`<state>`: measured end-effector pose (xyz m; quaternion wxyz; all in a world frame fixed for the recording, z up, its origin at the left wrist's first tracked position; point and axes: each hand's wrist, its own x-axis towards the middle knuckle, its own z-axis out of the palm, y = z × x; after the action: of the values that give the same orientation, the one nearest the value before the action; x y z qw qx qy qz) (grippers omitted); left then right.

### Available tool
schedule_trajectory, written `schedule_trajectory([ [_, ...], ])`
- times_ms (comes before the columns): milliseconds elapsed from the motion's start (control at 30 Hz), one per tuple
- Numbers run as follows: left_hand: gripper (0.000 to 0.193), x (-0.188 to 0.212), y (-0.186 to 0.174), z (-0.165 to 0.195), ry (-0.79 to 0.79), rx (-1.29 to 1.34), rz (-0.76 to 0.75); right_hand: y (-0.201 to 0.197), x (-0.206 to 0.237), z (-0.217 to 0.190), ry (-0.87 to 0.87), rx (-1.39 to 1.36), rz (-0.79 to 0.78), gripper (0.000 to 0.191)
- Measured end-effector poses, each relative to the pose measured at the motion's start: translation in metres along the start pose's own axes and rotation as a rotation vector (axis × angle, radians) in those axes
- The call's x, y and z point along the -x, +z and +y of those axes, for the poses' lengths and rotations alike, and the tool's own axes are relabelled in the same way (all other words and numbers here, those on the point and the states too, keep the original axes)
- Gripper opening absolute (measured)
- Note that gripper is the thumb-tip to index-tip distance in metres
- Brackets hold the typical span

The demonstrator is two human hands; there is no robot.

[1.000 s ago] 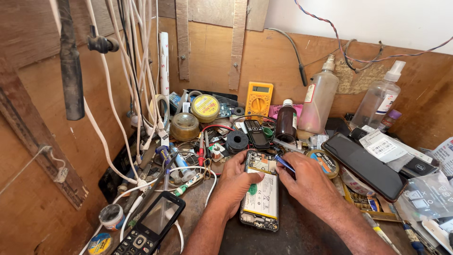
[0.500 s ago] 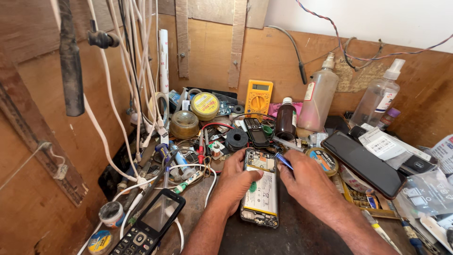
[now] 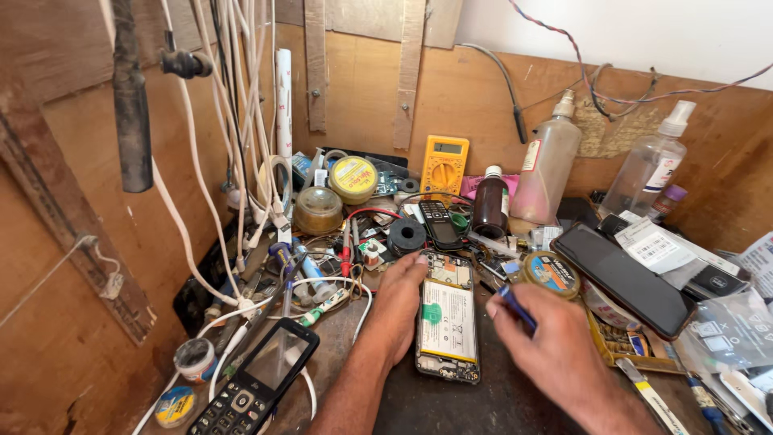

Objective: The person disassembles a smartphone on a cluttered workbench, using a screwdriver and tweezers to remove the battery and internal components. They manipulate the motherboard and connectors, then remove a small circuit board from the device.

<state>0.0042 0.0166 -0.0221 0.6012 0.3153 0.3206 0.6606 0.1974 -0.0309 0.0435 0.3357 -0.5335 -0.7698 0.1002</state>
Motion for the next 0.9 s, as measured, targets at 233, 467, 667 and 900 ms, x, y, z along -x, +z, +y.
schedule_trajectory([
  [233, 0.048, 0.001, 0.002, 0.002, -0.004, -0.024, -0.007, 0.003, 0.021, 0.000, -0.765, 0.082, -0.174, 0.031],
  [467, 0.045, 0.010, 0.005, 0.008, 0.073, -0.220, 0.027, 0.006, 0.017, 0.011, -0.907, 0.136, -0.230, 0.039],
  [667, 0.043, 0.011, 0.006, 0.009, 0.046, -0.223, 0.026, 0.008, 0.017, 0.014, -0.939, 0.191, -0.247, 0.037],
  [900, 0.040, 0.002, 0.001, 0.003, 0.012, -0.172, -0.040, 0.003, 0.016, 0.011, -0.998, 0.282, -0.282, 0.038],
])
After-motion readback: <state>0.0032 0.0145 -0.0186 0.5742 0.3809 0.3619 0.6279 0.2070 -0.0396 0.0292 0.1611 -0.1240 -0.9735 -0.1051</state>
